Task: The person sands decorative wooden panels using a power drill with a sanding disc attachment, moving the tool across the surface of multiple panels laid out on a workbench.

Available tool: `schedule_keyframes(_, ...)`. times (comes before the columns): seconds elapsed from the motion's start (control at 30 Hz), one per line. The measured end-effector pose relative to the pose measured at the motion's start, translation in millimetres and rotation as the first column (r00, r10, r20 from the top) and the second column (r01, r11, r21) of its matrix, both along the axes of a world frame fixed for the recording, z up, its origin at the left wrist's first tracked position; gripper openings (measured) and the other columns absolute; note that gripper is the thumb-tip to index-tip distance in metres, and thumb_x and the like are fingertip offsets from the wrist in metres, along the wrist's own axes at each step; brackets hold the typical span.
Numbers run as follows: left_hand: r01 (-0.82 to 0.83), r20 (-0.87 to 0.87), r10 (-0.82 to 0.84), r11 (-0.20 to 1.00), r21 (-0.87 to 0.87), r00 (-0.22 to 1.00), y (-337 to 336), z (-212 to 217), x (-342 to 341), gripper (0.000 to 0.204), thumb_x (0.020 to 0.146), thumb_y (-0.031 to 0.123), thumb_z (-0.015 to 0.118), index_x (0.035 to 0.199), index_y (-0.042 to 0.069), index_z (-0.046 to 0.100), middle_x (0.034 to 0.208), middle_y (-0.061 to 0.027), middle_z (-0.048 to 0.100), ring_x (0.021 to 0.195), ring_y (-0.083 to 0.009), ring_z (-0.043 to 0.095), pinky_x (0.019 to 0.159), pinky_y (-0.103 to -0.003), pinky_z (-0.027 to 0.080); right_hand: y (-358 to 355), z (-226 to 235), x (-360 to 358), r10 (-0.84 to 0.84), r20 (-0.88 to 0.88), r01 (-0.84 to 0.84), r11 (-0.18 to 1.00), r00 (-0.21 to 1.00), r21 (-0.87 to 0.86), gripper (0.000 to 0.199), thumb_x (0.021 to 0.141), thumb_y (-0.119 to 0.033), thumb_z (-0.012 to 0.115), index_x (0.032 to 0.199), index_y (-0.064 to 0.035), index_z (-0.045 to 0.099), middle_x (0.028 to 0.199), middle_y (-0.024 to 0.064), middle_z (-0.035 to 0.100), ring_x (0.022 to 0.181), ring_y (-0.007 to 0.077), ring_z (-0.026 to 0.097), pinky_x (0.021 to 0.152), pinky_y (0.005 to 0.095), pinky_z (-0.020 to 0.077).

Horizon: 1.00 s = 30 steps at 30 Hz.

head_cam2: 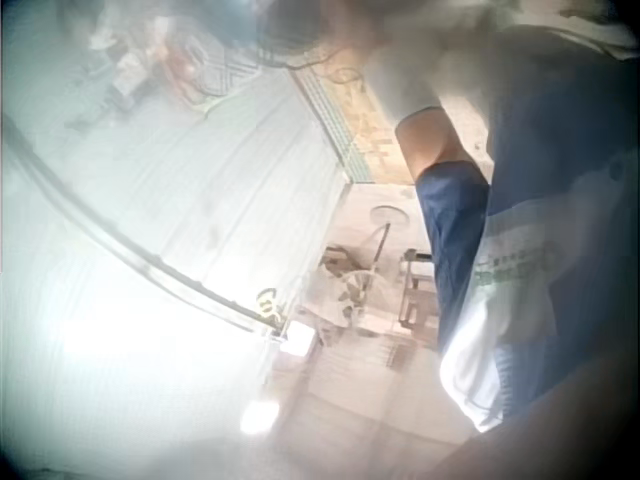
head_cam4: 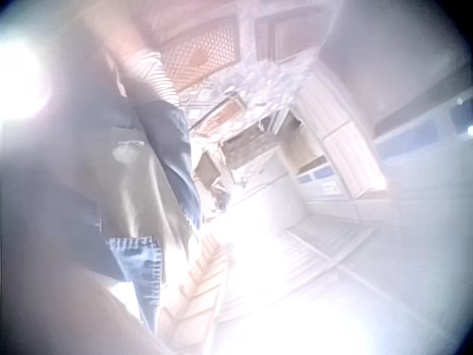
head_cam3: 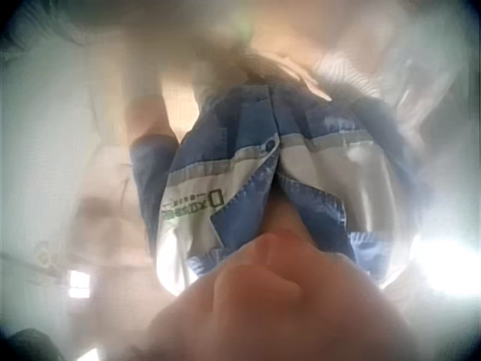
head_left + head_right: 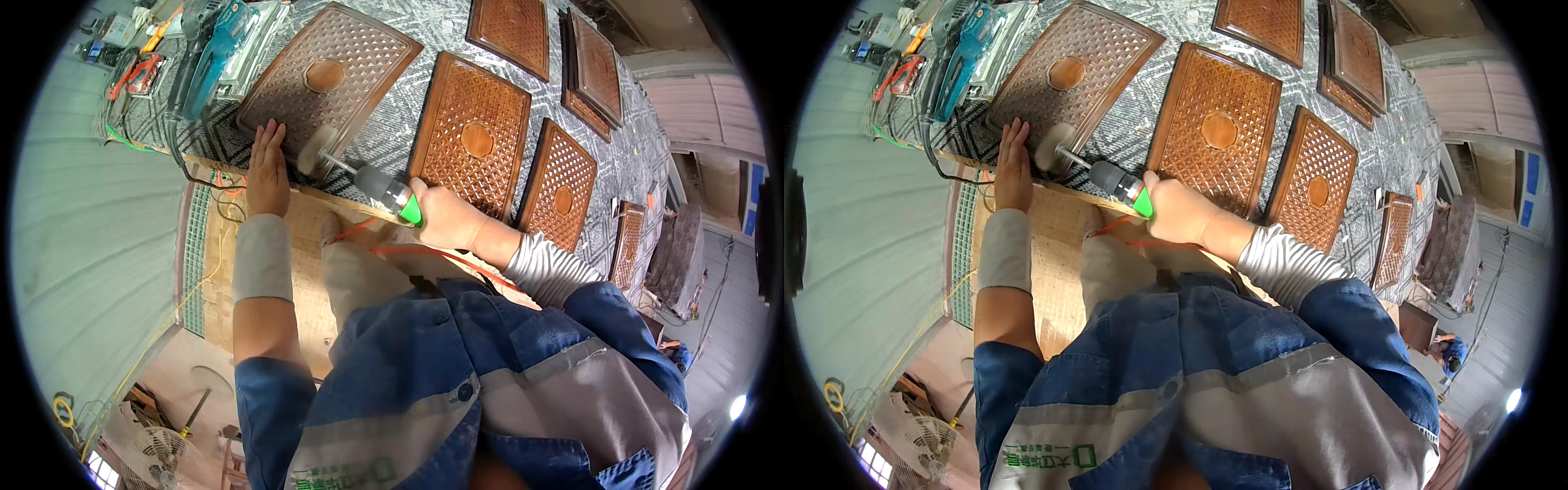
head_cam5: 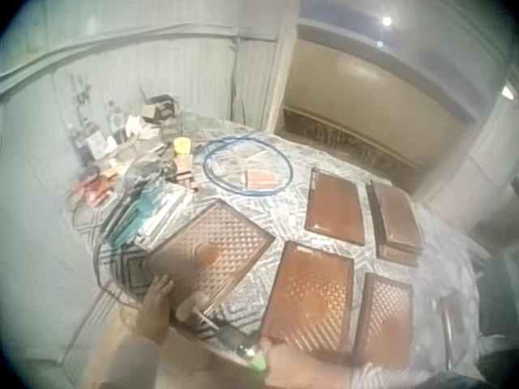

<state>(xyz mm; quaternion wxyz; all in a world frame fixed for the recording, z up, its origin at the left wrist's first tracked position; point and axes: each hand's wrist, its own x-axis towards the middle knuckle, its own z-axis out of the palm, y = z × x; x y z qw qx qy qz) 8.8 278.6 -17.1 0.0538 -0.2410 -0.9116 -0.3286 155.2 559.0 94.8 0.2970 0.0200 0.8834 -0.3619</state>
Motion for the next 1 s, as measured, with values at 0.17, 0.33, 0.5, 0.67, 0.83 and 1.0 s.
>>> schedule_keyframes(0.17, 0.004, 0.028, -0.005, 1.000, 0.006, 1.000, -2, 6, 2, 0.040, 0.106, 0.010, 0.039, 0.143, 0.013, 0.051, 0.155, -0.0068, 0.043, 0.147, -0.0323, 0.032, 0.117, -0.044, 0.033, 23, 5, -19, -0.132, -0.067, 0.135, 0.990, 0.989, 0.046, 0.048, 0.082, -0.026, 0.071, 0.110, 0.0074, 0.050, 0.090, 0.0320, 0.067, 0.089, 0.0457, 0.068, 0.078, 0.0465, 0.0553)
schedule_keyframes(0.33, 0.012, 0.027, -0.012, 1.000, -0.007, 1.000, -5, 1, -2, 0.040, 0.105, 0.010, 0.039, 0.143, 0.012, 0.051, 0.155, -0.0069, 0.043, 0.147, -0.0328, 0.032, 0.117, -0.044, 0.033, -4, 1, -3, 0.062, 0.054, -0.065, 0.996, 0.997, 0.062, 0.051, 0.073, -0.008, 0.069, 0.116, 0.0063, 0.046, 0.093, 0.0335, 0.066, 0.092, 0.0485, 0.067, 0.083, 0.0496, 0.0535)
schedule_keyframes(0.5, 0.017, 0.002, -0.017, 1.000, 0.012, 1.000, -2, 2, 2, 0.041, 0.104, 0.008, 0.039, 0.143, 0.011, 0.051, 0.154, -0.0091, 0.044, 0.146, -0.0352, 0.033, 0.116, -0.046, 0.033, 16, 15, -20, -0.161, -0.015, 0.161, 0.980, 0.987, 0.117, 0.059, 0.080, -0.031, 0.074, 0.115, 0.0085, 0.047, 0.088, 0.0319, 0.067, 0.084, 0.0483, 0.068, 0.075, 0.0471, 0.0565)
schedule_keyframes(0.67, 0.020, 0.003, -0.020, 0.999, 0.025, 1.000, 1, 0, 0, 0.041, 0.104, 0.008, 0.039, 0.143, 0.011, 0.051, 0.154, -0.0101, 0.044, 0.146, -0.0355, 0.033, 0.116, -0.046, 0.032, -5, 18, -1, -0.107, 0.114, 0.097, 0.992, 0.988, 0.085, 0.058, 0.072, -0.011, 0.067, 0.123, 0.0041, 0.045, 0.087, 0.0329, 0.066, 0.087, 0.0495, 0.066, 0.078, 0.0513, 0.0538)
schedule_keyframes(0.83, -0.023, 0.014, 0.022, 1.000, 0.018, 1.000, 5, 6, 2, 0.039, 0.104, 0.010, 0.041, 0.142, 0.010, 0.052, 0.152, -0.0105, 0.046, 0.144, -0.0348, 0.036, 0.117, -0.047, 0.031, 18, 10, -23, -0.112, 0.021, 0.108, 0.983, 0.993, 0.148, 0.060, 0.078, -0.027, 0.076, 0.119, 0.0078, 0.048, 0.095, 0.0312, 0.068, 0.091, 0.0476, 0.068, 0.082, 0.0458, 0.0560)
schedule_keyframes(1.0, -0.273, -0.031, 0.274, 0.962, 0.013, 0.961, 37, 1, 8, 0.037, 0.104, 0.017, 0.043, 0.138, 0.007, 0.054, 0.147, -0.0096, 0.051, 0.141, -0.0333, 0.040, 0.117, -0.048, 0.030, 64, 23, -63, -0.161, 0.038, 0.151, 0.969, 0.986, 0.196, 0.058, 0.076, -0.020, 0.074, 0.120, 0.0078, 0.048, 0.097, 0.0321, 0.067, 0.094, 0.0433, 0.069, 0.082, 0.0445, 0.0563)
